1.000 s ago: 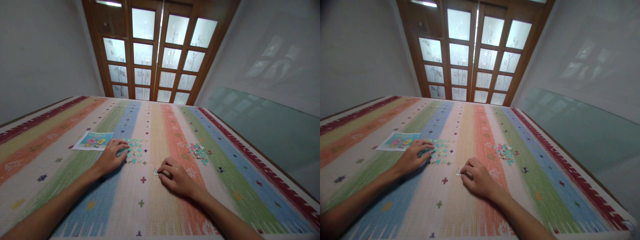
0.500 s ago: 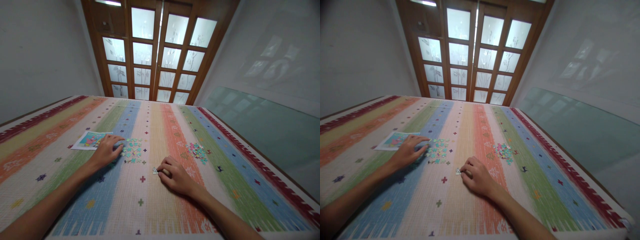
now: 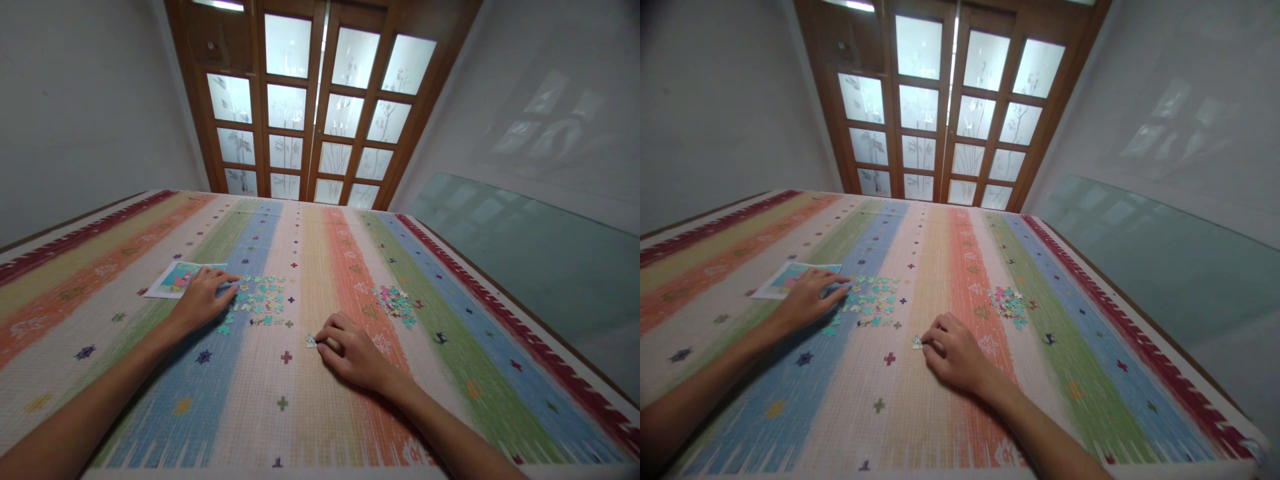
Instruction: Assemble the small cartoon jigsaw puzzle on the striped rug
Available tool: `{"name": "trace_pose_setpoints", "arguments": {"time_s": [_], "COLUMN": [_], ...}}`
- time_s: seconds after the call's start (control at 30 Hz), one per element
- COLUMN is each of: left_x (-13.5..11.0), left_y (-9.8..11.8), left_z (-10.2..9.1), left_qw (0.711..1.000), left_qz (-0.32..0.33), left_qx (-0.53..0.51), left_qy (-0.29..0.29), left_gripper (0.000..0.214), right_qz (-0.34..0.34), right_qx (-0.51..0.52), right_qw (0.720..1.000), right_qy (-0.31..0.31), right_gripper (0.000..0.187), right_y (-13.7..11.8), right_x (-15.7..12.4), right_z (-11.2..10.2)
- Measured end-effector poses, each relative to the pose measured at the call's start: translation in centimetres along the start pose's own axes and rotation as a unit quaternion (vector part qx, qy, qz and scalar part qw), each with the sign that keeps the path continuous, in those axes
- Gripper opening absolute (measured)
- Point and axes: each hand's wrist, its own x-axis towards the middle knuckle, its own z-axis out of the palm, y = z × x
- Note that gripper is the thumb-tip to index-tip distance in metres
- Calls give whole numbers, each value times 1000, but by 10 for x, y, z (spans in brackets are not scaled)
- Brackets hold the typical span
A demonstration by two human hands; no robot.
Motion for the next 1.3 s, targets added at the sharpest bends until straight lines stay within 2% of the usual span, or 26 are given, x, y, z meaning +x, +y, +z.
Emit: {"name": "trace_pose_setpoints", "arguments": {"time_s": [0.2,0.73,1.07,1.3], "left_x": [0,6,7,3], "left_y": [1,3,10,26], "left_z": [12,17,13,7], "left_qw": [1000,999,996,992], "left_qz": [-20,-48,-73,-64], "left_qx": [18,-1,-55,-103], "left_qy": [-13,1,11,20], "left_gripper": [41,32,16,13], "right_qz": [2,8,18,17], "right_qx": [1,5,-2,2], "right_qw": [1000,1000,1000,1000], "right_qy": [3,2,1,13], "right_gripper": [15,13,11,11], "right_y": [-1,-1,2,2], "right_x": [1,0,1,0], "right_z": [0,0,-2,-1]}}
